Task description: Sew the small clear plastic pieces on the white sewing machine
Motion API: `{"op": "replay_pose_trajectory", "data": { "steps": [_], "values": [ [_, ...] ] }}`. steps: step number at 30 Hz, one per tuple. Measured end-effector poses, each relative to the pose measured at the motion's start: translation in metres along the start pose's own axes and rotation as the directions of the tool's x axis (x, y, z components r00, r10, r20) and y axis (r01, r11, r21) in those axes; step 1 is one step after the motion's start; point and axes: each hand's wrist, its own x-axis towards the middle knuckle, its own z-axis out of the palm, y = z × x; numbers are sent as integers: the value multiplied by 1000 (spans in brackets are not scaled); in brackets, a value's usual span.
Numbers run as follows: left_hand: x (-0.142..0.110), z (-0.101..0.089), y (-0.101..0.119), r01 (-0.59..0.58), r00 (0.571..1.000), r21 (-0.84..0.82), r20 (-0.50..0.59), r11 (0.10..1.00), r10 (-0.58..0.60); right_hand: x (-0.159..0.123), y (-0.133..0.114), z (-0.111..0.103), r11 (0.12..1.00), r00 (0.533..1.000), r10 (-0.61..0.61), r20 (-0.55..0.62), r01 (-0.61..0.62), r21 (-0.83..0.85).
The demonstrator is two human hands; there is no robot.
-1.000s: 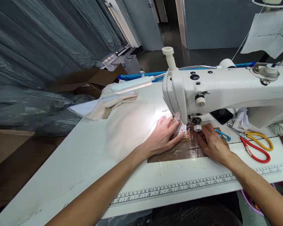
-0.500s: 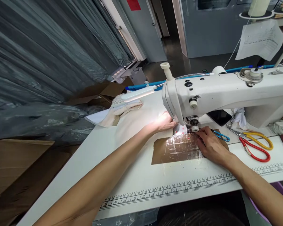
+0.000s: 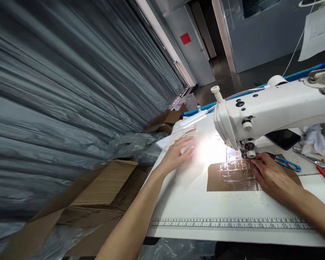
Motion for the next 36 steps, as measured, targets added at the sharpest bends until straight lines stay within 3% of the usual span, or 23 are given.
{"op": "replay_pose_trajectory", "data": {
  "steps": [3, 7, 13, 16, 18, 21, 23, 26, 29, 31, 34, 36],
  "values": [
    [-20, -9, -11, 142, 989, -78, -20, 987, -144, -2, 1, 2, 999, 999, -28, -34, 26, -31],
    [-37, 0, -6, 231, 972, -168, 2, 958, -234, -4, 3, 3, 997, 1000, -9, -14, 7, -78],
    [-44, 24, 14, 42, 998, -32, 38, 999, -41, -2, 0, 1, 999, 999, -35, -28, 33, -40],
    [-43, 27, 22, -39, 998, 31, 56, 999, 37, 0, -1, 0, 1000, 1000, -14, -10, 13, -24],
    [-42, 26, 31, -87, 996, 16, 10, 996, 87, -1, 0, 2, 1000, 1000, -12, -8, 12, -8],
    [-42, 26, 53, -160, 986, -77, -68, 984, 154, -1, 0, 3, 1000, 1000, -16, -16, 16, 17],
    [-45, 28, 74, -204, 979, -193, -56, 960, 197, -1, 0, 3, 1000, 1000, -13, -21, 14, 22],
    [-52, 31, 106, -245, 952, -441, 56, 863, 300, -1, 0, 2, 1000, 1000, -5, 0, 5, 27],
    [-53, 31, 122, -245, 896, -580, 170, 777, 409, -1, 0, 1, 1000, 999, 8, 37, -9, 20],
    [-48, 32, 119, -225, 914, -560, 162, 797, 372, 0, -1, 0, 1000, 999, 11, 52, -12, 7],
    [-34, 38, 99, -128, 985, -398, 53, 909, 162, 1, -2, -2, 1000, 997, 17, 70, -17, -5],
    [-24, 46, 84, -57, 998, -262, 8, 963, 61, 1, -3, -2, 999, 996, 32, 83, -32, 1]
  ]
}}
